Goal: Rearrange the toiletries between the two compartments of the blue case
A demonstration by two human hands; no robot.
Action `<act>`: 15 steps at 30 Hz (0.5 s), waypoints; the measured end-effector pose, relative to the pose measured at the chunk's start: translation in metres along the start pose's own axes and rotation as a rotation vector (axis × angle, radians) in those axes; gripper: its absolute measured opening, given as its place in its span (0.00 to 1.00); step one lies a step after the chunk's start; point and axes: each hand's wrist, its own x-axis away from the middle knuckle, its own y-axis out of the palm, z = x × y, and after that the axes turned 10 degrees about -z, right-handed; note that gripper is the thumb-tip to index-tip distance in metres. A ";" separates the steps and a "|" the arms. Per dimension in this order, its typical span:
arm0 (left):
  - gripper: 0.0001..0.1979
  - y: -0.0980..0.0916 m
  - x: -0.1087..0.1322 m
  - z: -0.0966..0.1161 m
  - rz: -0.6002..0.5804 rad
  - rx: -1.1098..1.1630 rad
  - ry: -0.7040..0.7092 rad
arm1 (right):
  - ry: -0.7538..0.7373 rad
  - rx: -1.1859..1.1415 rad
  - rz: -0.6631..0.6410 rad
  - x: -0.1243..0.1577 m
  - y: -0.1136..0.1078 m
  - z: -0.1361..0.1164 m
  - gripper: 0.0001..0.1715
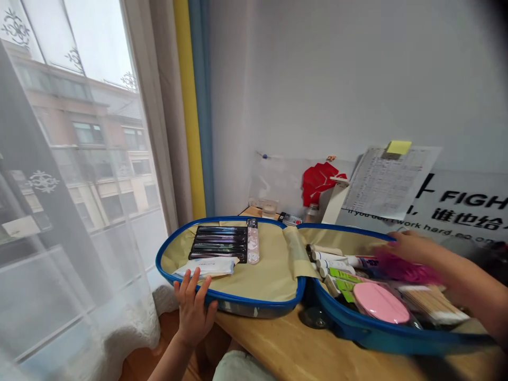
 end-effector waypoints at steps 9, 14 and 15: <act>0.29 -0.005 -0.007 0.002 0.002 0.016 0.035 | 0.176 0.022 -0.132 0.000 0.035 0.022 0.30; 0.29 -0.004 -0.006 0.002 -0.001 -0.004 0.037 | 0.170 0.011 -0.092 -0.014 0.042 0.029 0.22; 0.29 -0.004 -0.006 0.002 -0.002 -0.008 0.037 | 0.150 0.006 -0.076 -0.016 0.042 0.030 0.21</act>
